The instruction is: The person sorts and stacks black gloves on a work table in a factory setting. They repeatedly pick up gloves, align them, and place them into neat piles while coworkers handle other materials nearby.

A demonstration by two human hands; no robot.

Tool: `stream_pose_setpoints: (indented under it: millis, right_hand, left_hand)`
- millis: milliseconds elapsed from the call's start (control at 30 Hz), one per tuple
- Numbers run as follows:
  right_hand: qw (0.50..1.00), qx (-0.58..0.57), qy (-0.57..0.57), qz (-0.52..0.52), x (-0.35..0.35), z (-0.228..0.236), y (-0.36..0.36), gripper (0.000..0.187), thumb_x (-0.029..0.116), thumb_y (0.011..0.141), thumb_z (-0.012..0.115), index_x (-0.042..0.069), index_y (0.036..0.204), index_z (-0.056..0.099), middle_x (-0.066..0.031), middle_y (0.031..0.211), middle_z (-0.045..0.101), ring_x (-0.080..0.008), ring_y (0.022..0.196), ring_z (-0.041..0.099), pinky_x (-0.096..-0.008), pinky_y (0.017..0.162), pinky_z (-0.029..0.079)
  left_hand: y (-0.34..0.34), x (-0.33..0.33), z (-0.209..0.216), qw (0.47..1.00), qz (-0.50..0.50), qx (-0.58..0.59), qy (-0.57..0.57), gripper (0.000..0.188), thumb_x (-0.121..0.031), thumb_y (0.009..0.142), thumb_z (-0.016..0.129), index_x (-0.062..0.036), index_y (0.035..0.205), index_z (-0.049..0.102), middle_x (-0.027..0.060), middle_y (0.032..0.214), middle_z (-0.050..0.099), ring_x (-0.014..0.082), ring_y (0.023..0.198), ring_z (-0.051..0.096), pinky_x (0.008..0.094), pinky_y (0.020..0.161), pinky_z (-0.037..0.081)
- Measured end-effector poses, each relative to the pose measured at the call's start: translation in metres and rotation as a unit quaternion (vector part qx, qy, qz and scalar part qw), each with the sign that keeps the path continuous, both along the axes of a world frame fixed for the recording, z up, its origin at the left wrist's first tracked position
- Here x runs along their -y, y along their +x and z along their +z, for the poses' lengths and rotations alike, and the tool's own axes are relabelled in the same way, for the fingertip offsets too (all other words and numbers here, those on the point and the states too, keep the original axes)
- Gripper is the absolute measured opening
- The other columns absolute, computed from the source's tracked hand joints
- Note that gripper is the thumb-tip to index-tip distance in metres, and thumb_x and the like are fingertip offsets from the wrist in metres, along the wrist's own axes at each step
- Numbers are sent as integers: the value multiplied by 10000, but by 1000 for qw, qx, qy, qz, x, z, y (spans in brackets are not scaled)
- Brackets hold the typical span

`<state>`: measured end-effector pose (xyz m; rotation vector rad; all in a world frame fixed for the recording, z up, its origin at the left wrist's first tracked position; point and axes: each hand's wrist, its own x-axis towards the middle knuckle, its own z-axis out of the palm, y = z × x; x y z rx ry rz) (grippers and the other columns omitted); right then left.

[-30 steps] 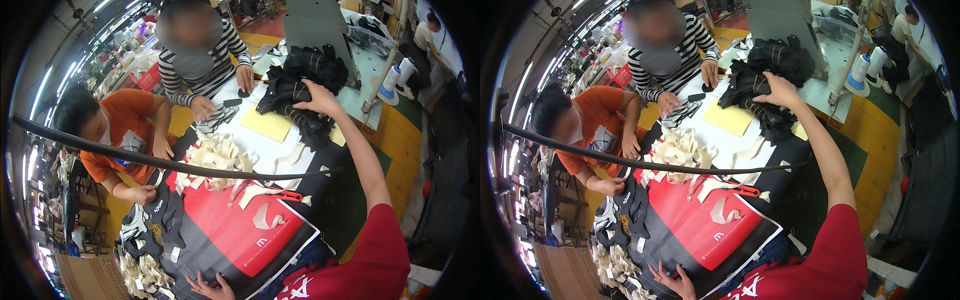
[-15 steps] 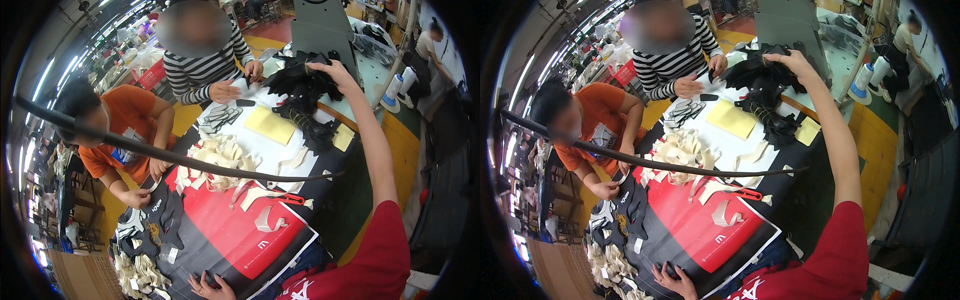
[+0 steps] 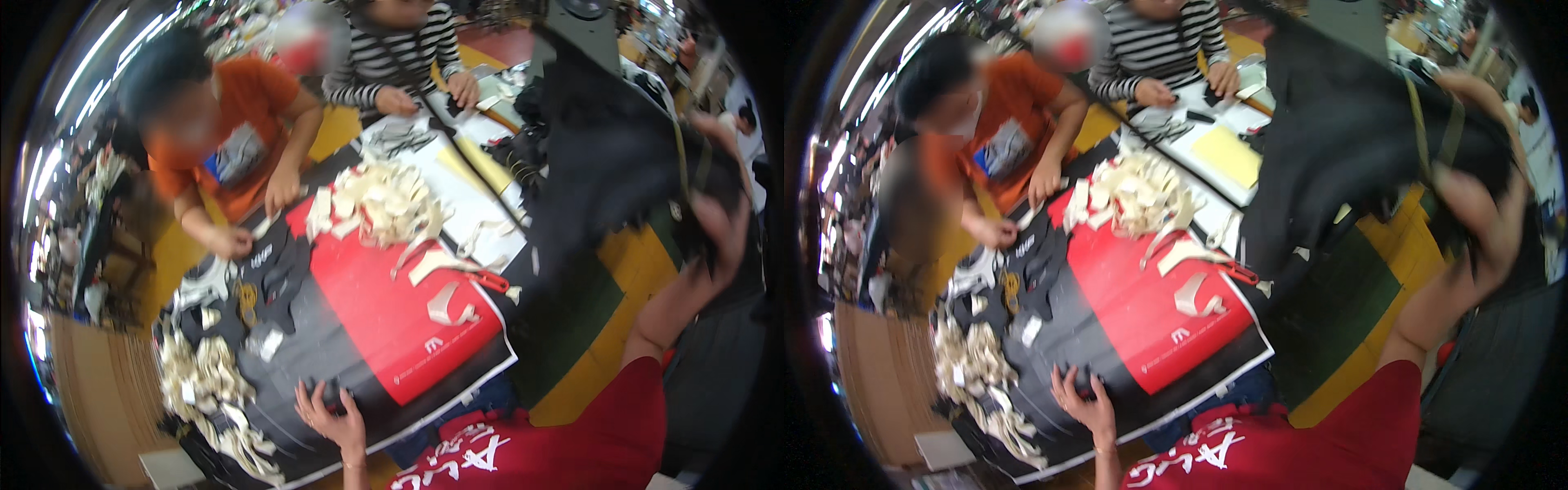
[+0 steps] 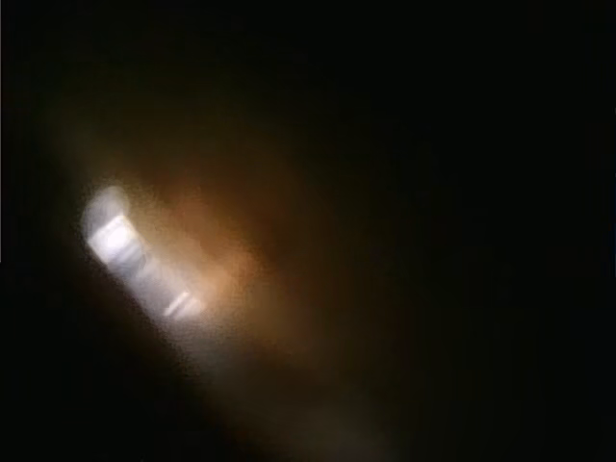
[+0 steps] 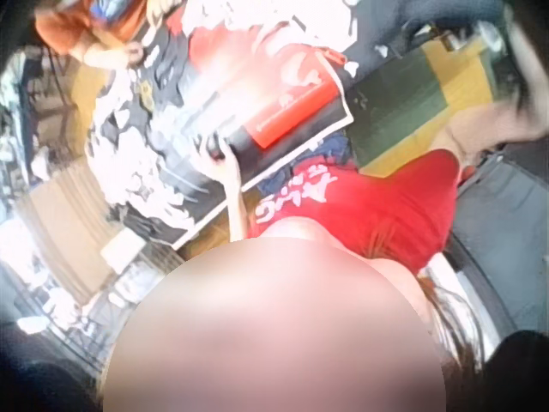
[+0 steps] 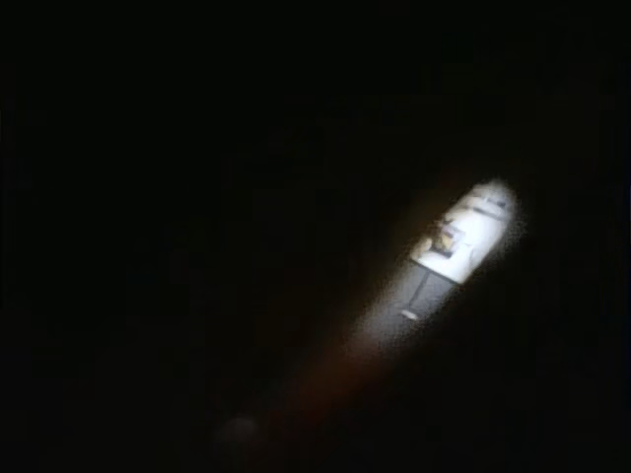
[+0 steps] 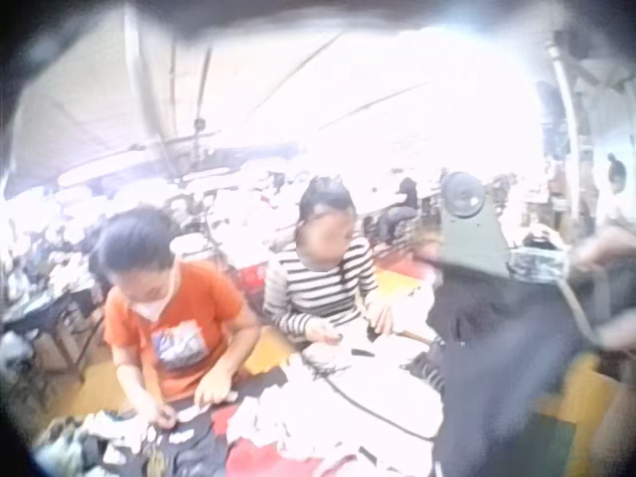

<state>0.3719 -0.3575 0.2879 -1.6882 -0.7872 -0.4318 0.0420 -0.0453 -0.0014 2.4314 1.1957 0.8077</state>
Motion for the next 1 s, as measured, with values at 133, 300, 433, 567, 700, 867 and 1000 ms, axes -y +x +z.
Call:
stream_pose_setpoints:
  millis: [133, 300, 433, 567, 700, 867, 1000]
  right_hand:
    - [946, -32, -75, 313, -53, -18, -43, 746, 195, 629, 885, -40, 1247, 538, -111, 986, 658, -242, 891, 672, -323, 772, 546]
    - [796, -79, -270, 536, -168, -83, -76, 865, 222, 557, 942, 2, 1272, 508, -73, 991, 639, -165, 922, 651, -282, 812, 518]
    - [637, -160, -222, 720, -256, -118, -101, 833, 183, 653, 892, 55, 1342, 442, -95, 972, 635, -155, 867, 650, -282, 775, 514]
    - [527, -262, -195, 785, -288, -132, -108, 881, 127, 627, 907, 43, 1359, 424, -74, 1046, 616, -120, 929, 617, -268, 797, 508]
    - [552, -219, -225, 772, -302, -156, -100, 895, 98, 615, 911, 18, 1353, 411, -67, 1014, 626, -135, 916, 624, -264, 813, 503]
    - [587, -252, -241, 731, -309, -186, -84, 842, 155, 635, 914, 40, 1327, 447, -79, 1126, 609, -196, 1129, 559, -335, 917, 480]
    - [846, 88, -232, 472, -293, -179, -91, 697, 210, 632, 911, 89, 1224, 564, -117, 1118, 612, -294, 1174, 553, -400, 966, 462]
  left_hand:
    - [-4, -3, 19, 976, -17, 158, -149, 373, -37, 856, 653, -46, 1219, 571, 155, 1478, 418, 272, 1350, 420, 383, 869, 535]
    - [-18, -28, 87, 939, -94, 318, -95, 543, -342, 897, 665, 12, 1280, 514, 212, 1446, 439, 334, 1324, 448, 443, 1094, 343]
    - [-46, -27, 147, 939, -196, 232, -160, 1185, -729, 592, 792, 44, 1410, 420, 233, 1335, 554, 323, 1273, 517, 461, 1122, 300]
    - [-32, -54, 131, 810, -382, -12, -445, 1271, -618, 550, 874, 54, 1470, 310, 201, 1358, 528, 268, 1272, 502, 369, 1086, 357]
    - [3, -47, 72, 498, -506, 174, -683, 1012, -388, 716, 860, 6, 1477, 321, 117, 1369, 503, 188, 1243, 477, 347, 1069, 377]
    - [11, -12, 53, 697, -297, 226, -613, 467, -254, 854, 776, -20, 1213, 592, 7, 1076, 621, 89, 996, 552, 267, 894, 461]
    - [13, -11, 62, 586, -138, 292, -743, 340, -234, 927, 695, -23, 1184, 627, 26, 1058, 681, 100, 982, 615, 270, 880, 487]
